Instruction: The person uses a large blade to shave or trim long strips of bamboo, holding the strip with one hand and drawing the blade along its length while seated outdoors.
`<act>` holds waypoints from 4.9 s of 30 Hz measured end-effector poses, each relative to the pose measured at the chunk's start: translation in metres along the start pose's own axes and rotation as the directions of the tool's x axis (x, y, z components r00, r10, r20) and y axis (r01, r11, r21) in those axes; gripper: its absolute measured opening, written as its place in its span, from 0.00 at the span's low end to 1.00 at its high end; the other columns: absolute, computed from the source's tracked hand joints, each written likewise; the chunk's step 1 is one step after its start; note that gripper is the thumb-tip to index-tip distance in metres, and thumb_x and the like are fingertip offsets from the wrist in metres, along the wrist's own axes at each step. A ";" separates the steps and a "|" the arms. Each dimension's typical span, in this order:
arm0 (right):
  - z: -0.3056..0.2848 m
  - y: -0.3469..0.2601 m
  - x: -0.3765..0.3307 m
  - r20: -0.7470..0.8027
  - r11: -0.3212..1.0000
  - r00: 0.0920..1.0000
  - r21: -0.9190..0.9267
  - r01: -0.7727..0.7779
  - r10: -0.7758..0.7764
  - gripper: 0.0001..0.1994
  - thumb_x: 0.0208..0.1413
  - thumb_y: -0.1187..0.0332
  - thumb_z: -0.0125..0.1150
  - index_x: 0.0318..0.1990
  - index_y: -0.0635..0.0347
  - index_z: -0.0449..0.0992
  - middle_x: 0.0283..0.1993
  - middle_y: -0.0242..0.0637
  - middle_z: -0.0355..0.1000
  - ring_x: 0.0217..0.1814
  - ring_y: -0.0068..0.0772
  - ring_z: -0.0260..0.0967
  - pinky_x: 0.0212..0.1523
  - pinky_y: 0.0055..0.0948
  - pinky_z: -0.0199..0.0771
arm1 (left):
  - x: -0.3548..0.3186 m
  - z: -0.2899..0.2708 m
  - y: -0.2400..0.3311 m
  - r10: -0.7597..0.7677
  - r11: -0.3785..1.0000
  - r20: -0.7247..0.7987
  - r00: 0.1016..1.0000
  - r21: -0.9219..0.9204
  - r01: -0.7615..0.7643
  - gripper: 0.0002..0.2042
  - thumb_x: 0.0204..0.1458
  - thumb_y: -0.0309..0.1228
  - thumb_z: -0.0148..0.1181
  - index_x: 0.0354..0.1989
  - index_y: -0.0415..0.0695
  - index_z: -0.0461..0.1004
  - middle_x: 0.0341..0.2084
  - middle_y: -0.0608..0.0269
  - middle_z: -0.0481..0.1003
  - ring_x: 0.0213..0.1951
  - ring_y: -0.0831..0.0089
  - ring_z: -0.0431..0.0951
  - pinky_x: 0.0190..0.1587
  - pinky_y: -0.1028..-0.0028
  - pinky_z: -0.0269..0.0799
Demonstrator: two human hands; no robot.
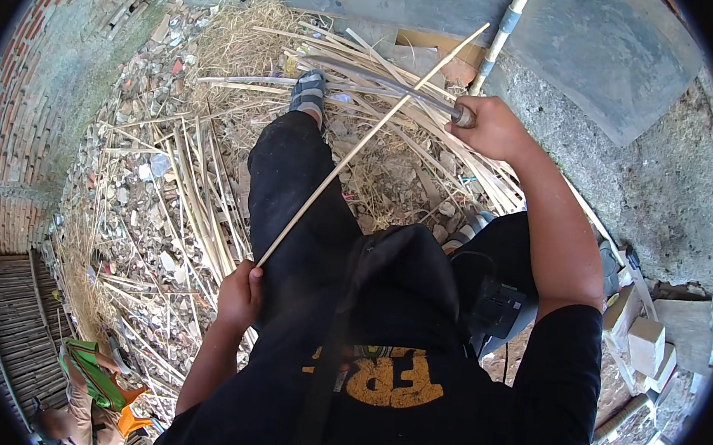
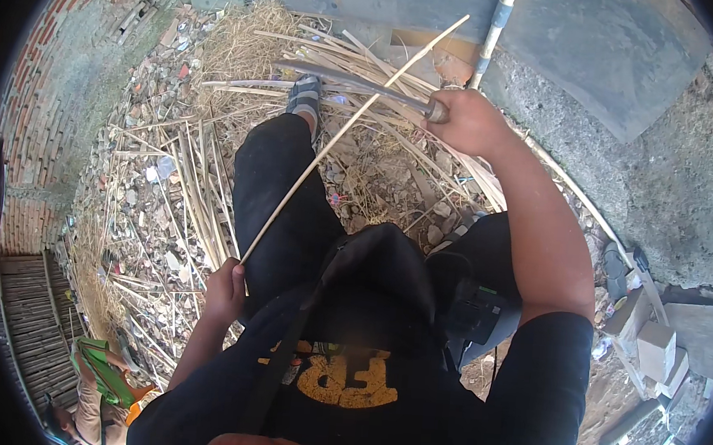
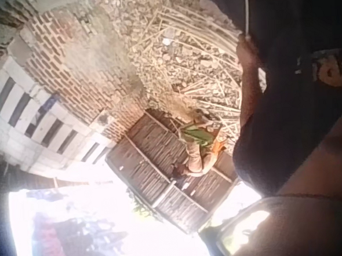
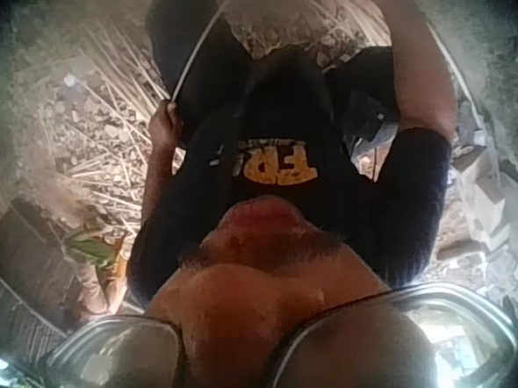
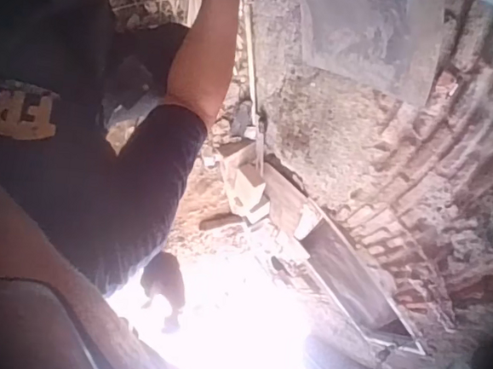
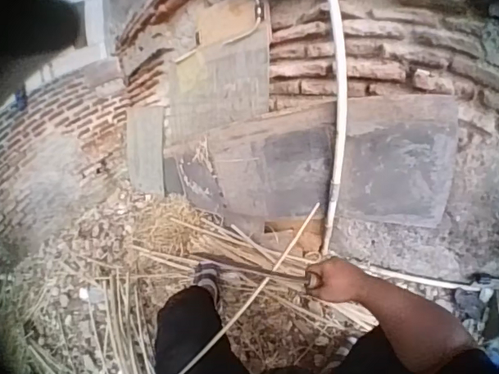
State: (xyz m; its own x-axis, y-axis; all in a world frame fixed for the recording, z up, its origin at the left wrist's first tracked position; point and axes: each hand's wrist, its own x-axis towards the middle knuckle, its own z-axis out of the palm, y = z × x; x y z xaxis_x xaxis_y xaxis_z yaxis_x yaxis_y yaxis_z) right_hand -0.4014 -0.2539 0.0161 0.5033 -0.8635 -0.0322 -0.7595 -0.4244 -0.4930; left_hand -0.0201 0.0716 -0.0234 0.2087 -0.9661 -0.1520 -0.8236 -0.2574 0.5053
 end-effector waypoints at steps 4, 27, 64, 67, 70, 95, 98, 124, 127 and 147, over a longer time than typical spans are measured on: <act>0.013 -0.015 -0.004 0.061 0.976 0.983 -0.119 0.180 -0.174 0.12 0.51 0.61 0.70 0.34 0.59 0.77 0.26 0.48 0.73 0.32 0.50 0.74 0.37 0.44 0.72 | -0.002 -0.002 0.000 0.010 1.000 0.004 1.000 0.010 -0.010 0.21 0.69 0.45 0.41 0.32 0.39 0.68 0.19 0.41 0.72 0.27 0.36 0.74 0.30 0.49 0.66; 0.011 -0.017 0.003 0.043 0.995 0.999 -0.099 0.033 -0.029 0.12 0.50 0.63 0.65 0.39 0.59 0.79 0.34 0.51 0.77 0.42 0.54 0.76 0.46 0.47 0.75 | -0.001 0.007 -0.005 -0.008 0.993 -0.053 0.999 0.113 0.014 0.17 0.68 0.43 0.44 0.35 0.41 0.69 0.22 0.40 0.74 0.28 0.36 0.75 0.31 0.46 0.68; 0.012 0.006 0.012 -0.002 0.999 1.000 -0.040 0.000 0.000 0.10 0.46 0.65 0.63 0.36 0.58 0.79 0.33 0.48 0.78 0.39 0.53 0.77 0.44 0.45 0.77 | 0.006 0.002 -0.007 0.078 0.996 -0.050 0.996 0.035 -0.077 0.21 0.69 0.43 0.41 0.31 0.39 0.66 0.17 0.42 0.70 0.26 0.37 0.73 0.28 0.50 0.65; 0.025 -0.002 0.006 0.027 0.980 0.983 -0.070 0.185 -0.183 0.10 0.47 0.65 0.65 0.36 0.59 0.78 0.28 0.50 0.76 0.35 0.56 0.75 0.39 0.46 0.75 | 0.001 -0.001 -0.010 0.070 0.997 -0.017 0.997 0.018 -0.069 0.19 0.68 0.41 0.43 0.29 0.39 0.65 0.17 0.40 0.70 0.26 0.34 0.72 0.28 0.48 0.64; 0.024 0.016 0.019 0.027 0.997 0.996 0.021 0.080 -0.080 0.13 0.47 0.63 0.64 0.40 0.57 0.80 0.34 0.49 0.78 0.40 0.53 0.77 0.44 0.45 0.77 | 0.012 -0.004 -0.013 0.090 0.996 -0.006 0.996 -0.016 -0.090 0.20 0.69 0.40 0.43 0.28 0.39 0.65 0.16 0.40 0.69 0.24 0.34 0.72 0.27 0.48 0.63; -0.015 0.017 0.000 -0.035 0.997 0.996 0.015 -0.079 0.080 0.14 0.49 0.65 0.70 0.39 0.66 0.77 0.33 0.56 0.76 0.36 0.55 0.76 0.43 0.42 0.74 | 0.024 -0.019 -0.011 0.058 0.998 0.127 0.990 -0.033 -0.054 0.17 0.67 0.42 0.43 0.36 0.40 0.71 0.22 0.43 0.73 0.31 0.39 0.76 0.36 0.49 0.69; -0.014 0.010 0.000 -0.046 0.997 0.996 0.010 -0.082 0.082 0.16 0.47 0.65 0.72 0.39 0.66 0.77 0.32 0.56 0.76 0.37 0.55 0.76 0.43 0.42 0.74 | 0.024 -0.027 -0.006 0.033 0.999 0.138 0.990 -0.028 -0.029 0.18 0.67 0.42 0.43 0.36 0.41 0.71 0.21 0.44 0.73 0.30 0.40 0.76 0.35 0.49 0.69; -0.007 0.018 0.010 0.076 0.923 0.984 0.342 -0.178 0.162 0.20 0.43 0.63 0.79 0.39 0.65 0.78 0.34 0.35 0.75 0.37 0.27 0.69 0.42 0.32 0.70 | 0.042 -0.054 -0.004 0.118 0.987 0.084 0.990 0.103 -0.126 0.17 0.57 0.48 0.61 0.36 0.45 0.74 0.26 0.54 0.77 0.32 0.52 0.81 0.35 0.57 0.76; -0.009 0.026 0.006 0.059 0.930 0.987 0.331 -0.158 0.146 0.20 0.42 0.60 0.79 0.37 0.65 0.78 0.33 0.35 0.75 0.36 0.27 0.68 0.40 0.32 0.70 | 0.057 -0.057 -0.005 0.121 0.990 0.172 0.978 0.048 -0.131 0.17 0.57 0.47 0.63 0.35 0.43 0.75 0.24 0.53 0.77 0.29 0.51 0.80 0.34 0.58 0.74; -0.007 -0.014 0.018 0.029 0.986 0.993 0.114 -0.118 0.116 0.21 0.47 0.50 0.74 0.37 0.60 0.80 0.25 0.41 0.72 0.31 0.40 0.74 0.37 0.40 0.72 | 0.053 -0.030 -0.026 0.236 0.964 -0.003 0.972 0.128 -0.233 0.08 0.62 0.32 0.55 0.39 0.38 0.71 0.28 0.45 0.76 0.28 0.40 0.76 0.29 0.52 0.71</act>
State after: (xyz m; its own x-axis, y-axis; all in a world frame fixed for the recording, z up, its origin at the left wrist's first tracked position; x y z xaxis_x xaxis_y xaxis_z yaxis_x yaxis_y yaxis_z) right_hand -0.3846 -0.2655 0.0284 0.4237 -0.8986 -0.1138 -0.7614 -0.2854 -0.5821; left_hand 0.0281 0.0269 -0.0196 0.0103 -0.9996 -0.0260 -0.9102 -0.0202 0.4137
